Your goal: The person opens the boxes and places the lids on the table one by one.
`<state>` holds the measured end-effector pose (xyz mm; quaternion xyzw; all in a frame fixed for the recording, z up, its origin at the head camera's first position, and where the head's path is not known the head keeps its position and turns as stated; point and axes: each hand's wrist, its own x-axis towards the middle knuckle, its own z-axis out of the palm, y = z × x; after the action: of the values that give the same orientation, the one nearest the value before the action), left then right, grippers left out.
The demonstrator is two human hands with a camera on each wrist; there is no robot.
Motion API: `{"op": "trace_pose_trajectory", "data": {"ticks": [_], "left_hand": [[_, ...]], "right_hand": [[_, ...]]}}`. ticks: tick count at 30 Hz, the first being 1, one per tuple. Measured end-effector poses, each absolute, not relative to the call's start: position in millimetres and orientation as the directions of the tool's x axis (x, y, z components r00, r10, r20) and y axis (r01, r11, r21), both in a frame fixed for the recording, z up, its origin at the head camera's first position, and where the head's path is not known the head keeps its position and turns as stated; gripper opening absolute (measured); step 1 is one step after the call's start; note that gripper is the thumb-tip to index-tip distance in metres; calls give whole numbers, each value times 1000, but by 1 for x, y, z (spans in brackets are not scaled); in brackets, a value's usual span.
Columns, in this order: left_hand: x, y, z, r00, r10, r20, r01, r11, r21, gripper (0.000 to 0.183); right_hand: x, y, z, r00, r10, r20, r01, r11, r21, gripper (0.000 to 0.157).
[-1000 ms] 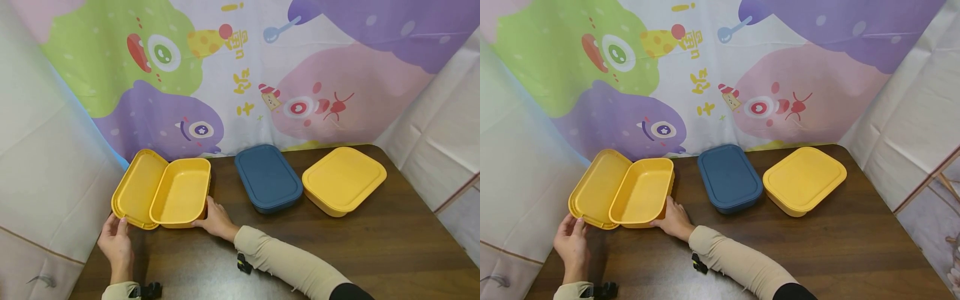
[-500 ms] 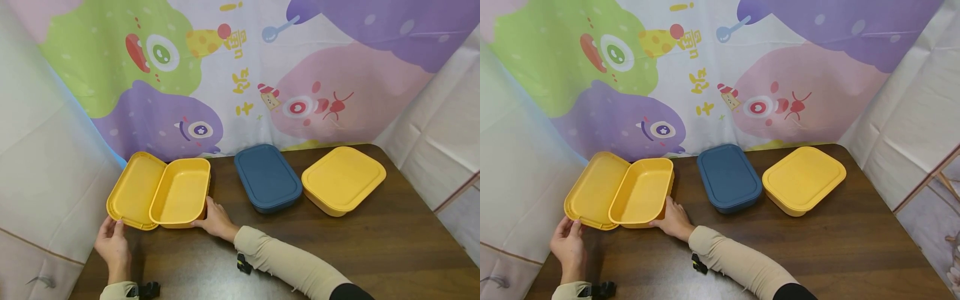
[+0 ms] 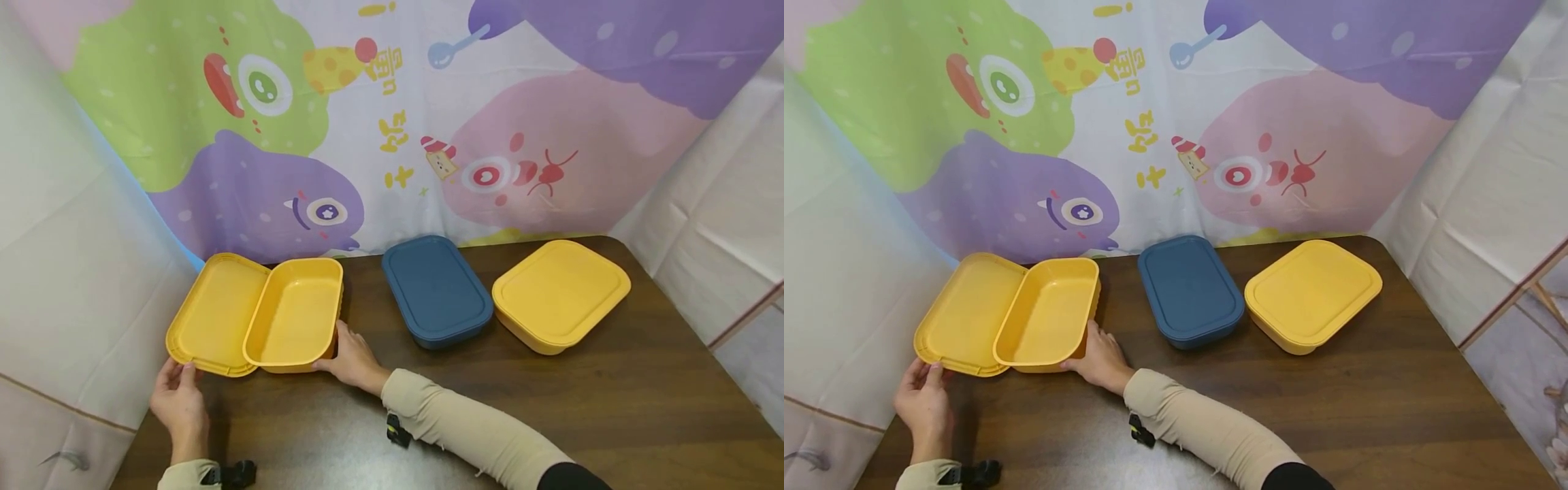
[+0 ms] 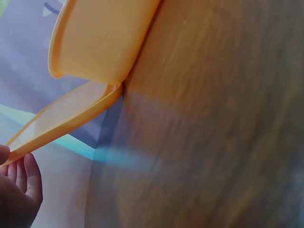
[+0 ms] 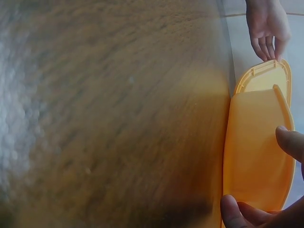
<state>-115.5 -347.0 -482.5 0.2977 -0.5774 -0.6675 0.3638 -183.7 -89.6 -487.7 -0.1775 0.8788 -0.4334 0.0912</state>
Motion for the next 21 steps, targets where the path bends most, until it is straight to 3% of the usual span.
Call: {"op": "trace_pose_trajectory", "data": {"ticks": [15, 21], "left_hand": [[-113, -363, -469, -589, -779, -212, -148, -155, 977, 51], [-115, -370, -470, -581, -779, -238, -171, -169, 971, 44]], "right_hand": [[-184, -88, -487, -921, -390, 11, -241, 547, -802, 82], [-185, -88, -489, -923, -385, 17, -244, 552, -797, 83]]}}
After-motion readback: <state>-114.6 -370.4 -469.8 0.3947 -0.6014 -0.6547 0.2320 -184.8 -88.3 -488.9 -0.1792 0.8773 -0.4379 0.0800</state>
